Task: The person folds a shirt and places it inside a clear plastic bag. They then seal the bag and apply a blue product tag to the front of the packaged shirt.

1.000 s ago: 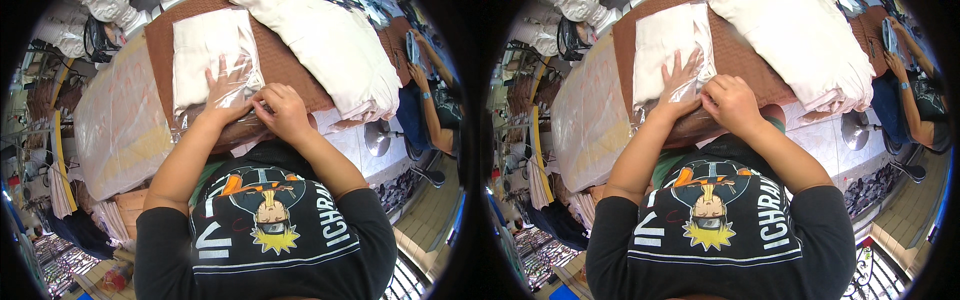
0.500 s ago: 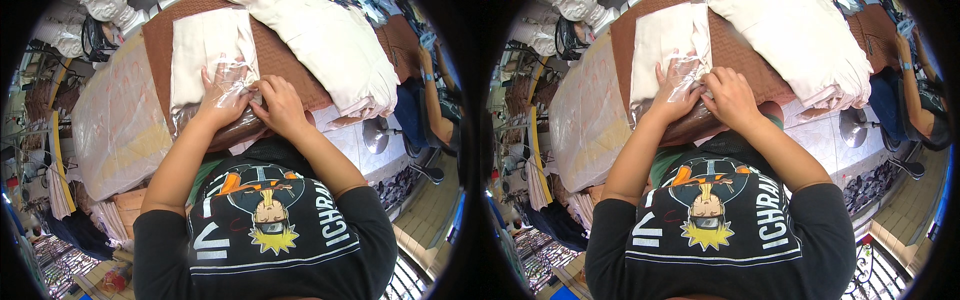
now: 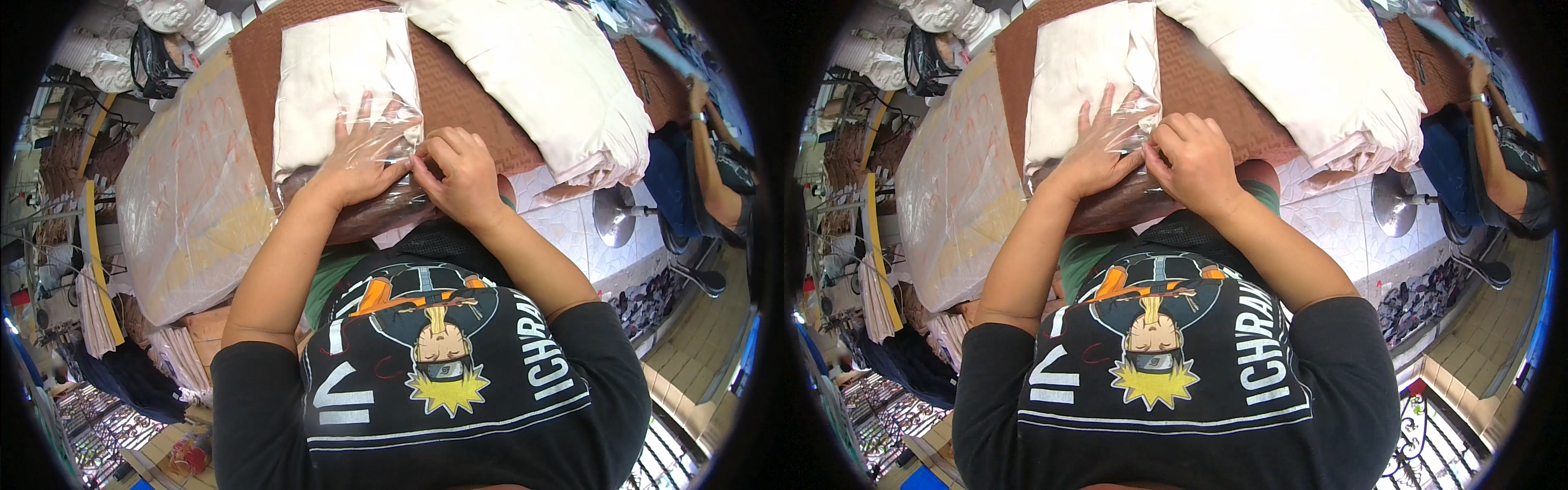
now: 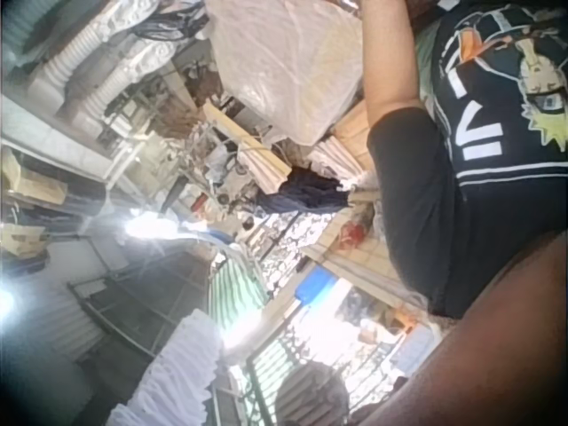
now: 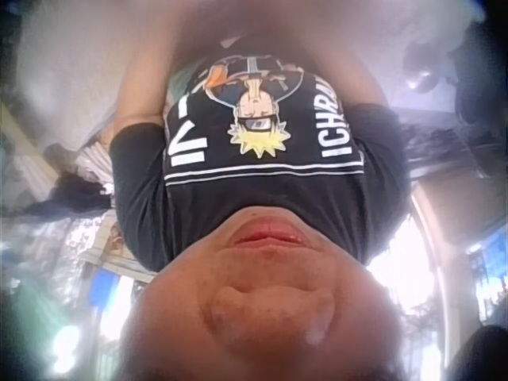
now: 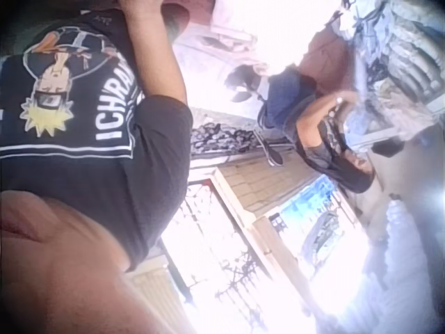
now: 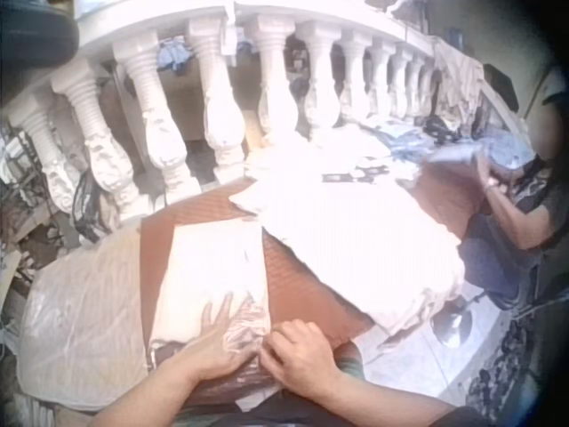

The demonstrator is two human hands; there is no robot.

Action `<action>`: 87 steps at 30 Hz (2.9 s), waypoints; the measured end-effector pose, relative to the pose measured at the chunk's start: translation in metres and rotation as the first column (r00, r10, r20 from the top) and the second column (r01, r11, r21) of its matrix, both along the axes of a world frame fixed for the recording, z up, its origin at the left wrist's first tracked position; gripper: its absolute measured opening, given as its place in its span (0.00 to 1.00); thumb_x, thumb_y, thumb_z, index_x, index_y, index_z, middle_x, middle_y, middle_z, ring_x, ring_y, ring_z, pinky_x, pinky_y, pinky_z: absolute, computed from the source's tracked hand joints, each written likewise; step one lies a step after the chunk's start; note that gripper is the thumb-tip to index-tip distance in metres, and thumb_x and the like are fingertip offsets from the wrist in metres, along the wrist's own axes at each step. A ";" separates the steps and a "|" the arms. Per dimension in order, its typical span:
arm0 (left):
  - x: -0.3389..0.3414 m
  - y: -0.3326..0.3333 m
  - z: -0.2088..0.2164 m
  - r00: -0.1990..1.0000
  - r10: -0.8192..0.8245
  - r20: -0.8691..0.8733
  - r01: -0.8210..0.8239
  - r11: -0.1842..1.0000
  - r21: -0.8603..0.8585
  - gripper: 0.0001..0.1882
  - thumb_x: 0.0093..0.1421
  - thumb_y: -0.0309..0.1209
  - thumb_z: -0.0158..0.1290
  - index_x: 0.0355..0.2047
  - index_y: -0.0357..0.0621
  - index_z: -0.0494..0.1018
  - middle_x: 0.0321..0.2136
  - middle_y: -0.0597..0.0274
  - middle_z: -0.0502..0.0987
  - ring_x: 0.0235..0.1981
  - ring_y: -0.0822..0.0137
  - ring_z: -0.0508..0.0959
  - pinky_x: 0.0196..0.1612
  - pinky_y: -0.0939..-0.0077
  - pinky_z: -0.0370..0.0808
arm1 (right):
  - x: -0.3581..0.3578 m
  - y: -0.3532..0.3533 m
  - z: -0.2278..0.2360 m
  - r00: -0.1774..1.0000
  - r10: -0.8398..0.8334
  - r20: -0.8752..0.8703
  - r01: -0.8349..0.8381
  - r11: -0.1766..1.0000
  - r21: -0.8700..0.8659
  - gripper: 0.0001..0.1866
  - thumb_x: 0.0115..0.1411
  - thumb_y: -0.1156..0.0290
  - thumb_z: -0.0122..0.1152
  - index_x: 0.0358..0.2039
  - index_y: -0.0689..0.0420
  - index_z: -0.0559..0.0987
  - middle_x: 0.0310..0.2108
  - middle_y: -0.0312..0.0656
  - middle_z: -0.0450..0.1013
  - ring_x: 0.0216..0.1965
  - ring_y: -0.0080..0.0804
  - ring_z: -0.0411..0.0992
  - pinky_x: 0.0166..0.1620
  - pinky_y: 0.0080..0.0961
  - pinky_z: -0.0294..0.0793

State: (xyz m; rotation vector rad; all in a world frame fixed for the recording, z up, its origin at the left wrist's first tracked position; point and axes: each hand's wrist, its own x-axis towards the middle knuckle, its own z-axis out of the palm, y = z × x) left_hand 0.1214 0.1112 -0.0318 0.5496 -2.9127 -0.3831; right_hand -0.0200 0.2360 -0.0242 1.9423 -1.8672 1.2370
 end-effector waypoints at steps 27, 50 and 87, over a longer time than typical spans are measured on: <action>0.088 -0.001 0.017 0.975 -0.209 0.081 0.208 0.978 0.023 0.27 0.54 0.22 0.45 0.56 0.52 0.67 0.59 0.61 0.65 0.66 0.53 0.53 0.65 0.47 0.44 | -0.083 -0.101 -0.003 0.938 -0.226 0.264 0.125 0.929 0.349 0.17 0.57 0.60 0.61 0.39 0.61 0.78 0.29 0.42 0.76 0.26 0.29 0.74 0.30 0.23 0.74; 0.101 -0.002 0.013 0.976 -0.208 0.061 0.197 0.969 0.147 0.31 0.56 0.41 0.52 0.60 0.55 0.61 0.64 0.59 0.55 0.67 0.52 0.46 0.64 0.44 0.40 | -0.073 -0.128 0.000 0.862 -0.381 0.334 0.132 0.806 0.577 0.13 0.55 0.59 0.58 0.34 0.56 0.78 0.26 0.43 0.77 0.28 0.34 0.76 0.37 0.29 0.72; 0.118 0.012 0.009 0.999 -0.024 -0.023 0.023 0.999 -0.042 0.31 0.62 0.36 0.45 0.63 0.41 0.53 0.64 0.49 0.52 0.68 0.50 0.43 0.64 0.43 0.35 | 0.080 -0.010 0.040 0.942 0.329 -0.065 -0.312 0.930 0.195 0.26 0.41 0.57 0.71 0.37 0.57 0.74 0.32 0.43 0.70 0.36 0.41 0.69 0.39 0.36 0.69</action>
